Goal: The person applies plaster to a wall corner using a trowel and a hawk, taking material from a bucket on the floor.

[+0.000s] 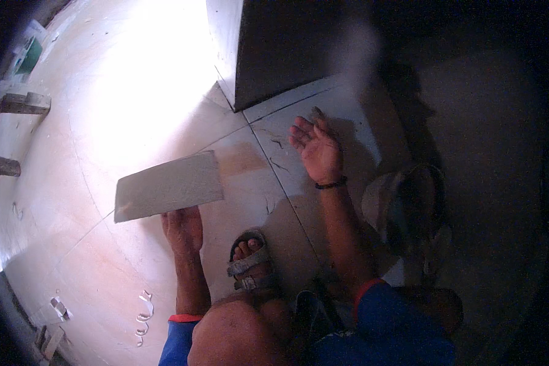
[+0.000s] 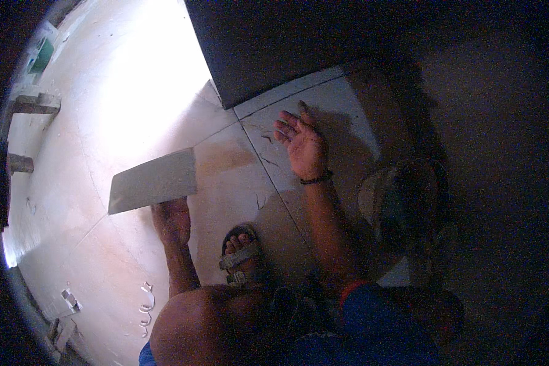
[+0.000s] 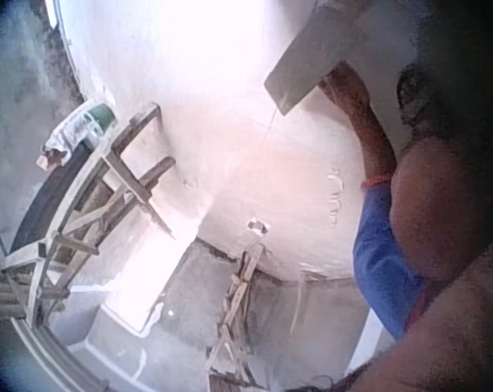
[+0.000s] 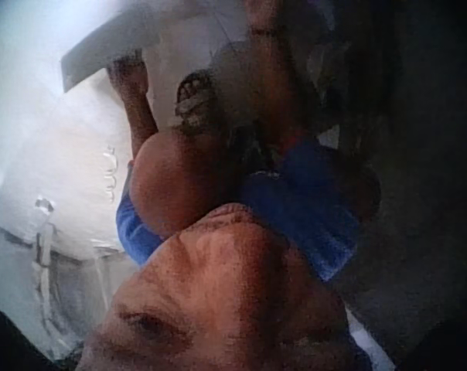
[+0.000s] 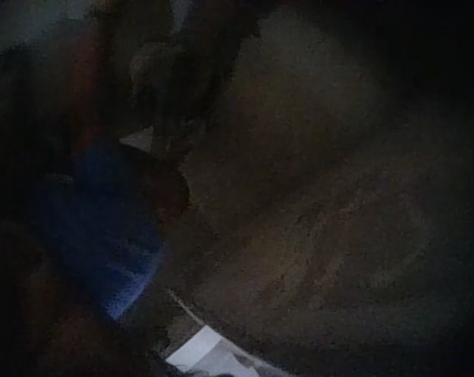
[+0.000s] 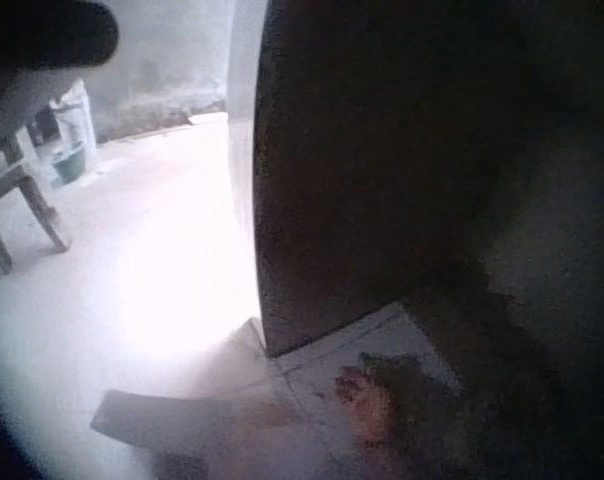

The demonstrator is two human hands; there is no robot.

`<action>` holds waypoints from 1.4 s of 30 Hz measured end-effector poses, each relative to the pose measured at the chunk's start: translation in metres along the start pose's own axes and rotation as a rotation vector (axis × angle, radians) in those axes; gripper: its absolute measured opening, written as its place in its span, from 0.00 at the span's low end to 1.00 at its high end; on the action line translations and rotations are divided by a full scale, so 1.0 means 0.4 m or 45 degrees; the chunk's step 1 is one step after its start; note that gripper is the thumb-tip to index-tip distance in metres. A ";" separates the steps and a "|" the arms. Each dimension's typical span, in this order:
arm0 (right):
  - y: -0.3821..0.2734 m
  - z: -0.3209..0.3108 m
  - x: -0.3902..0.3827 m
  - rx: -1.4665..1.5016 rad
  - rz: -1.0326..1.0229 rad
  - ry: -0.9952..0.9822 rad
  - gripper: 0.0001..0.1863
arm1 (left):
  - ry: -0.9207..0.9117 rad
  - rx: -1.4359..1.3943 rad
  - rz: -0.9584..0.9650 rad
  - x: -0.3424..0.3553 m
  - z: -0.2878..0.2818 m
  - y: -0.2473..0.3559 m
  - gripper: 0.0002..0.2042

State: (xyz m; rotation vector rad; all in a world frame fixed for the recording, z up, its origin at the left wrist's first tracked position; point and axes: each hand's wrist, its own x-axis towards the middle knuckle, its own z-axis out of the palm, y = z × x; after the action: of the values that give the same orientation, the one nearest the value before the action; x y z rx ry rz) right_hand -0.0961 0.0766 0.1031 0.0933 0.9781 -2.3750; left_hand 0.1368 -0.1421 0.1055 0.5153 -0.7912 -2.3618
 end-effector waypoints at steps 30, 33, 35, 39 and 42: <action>-0.249 0.088 -0.181 -2.880 -0.940 -1.012 0.21 | -0.159 -0.242 -0.868 0.024 -0.053 -0.220 0.26; -0.418 0.040 -0.218 -2.806 -0.760 -0.987 0.19 | -0.175 -0.227 -0.876 0.027 -0.064 -0.219 0.26; -0.519 0.007 -0.232 -2.813 -0.333 -0.657 0.18 | -0.190 -0.216 -0.891 0.030 -0.067 -0.226 0.26; -0.671 -0.056 -0.298 -3.101 0.277 -0.009 0.17 | -0.237 -0.181 -0.917 0.044 -0.073 -0.242 0.26; -0.747 -0.070 -0.404 -3.060 0.311 0.198 0.16 | -0.259 -0.122 -0.935 0.056 -0.079 -0.248 0.26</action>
State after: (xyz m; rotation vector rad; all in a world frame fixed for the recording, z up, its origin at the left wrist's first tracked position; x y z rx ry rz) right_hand -0.1216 0.3435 0.3132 -0.4536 2.7101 0.1545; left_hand 0.0960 -0.1050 0.0147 0.6036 -0.6362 -3.1528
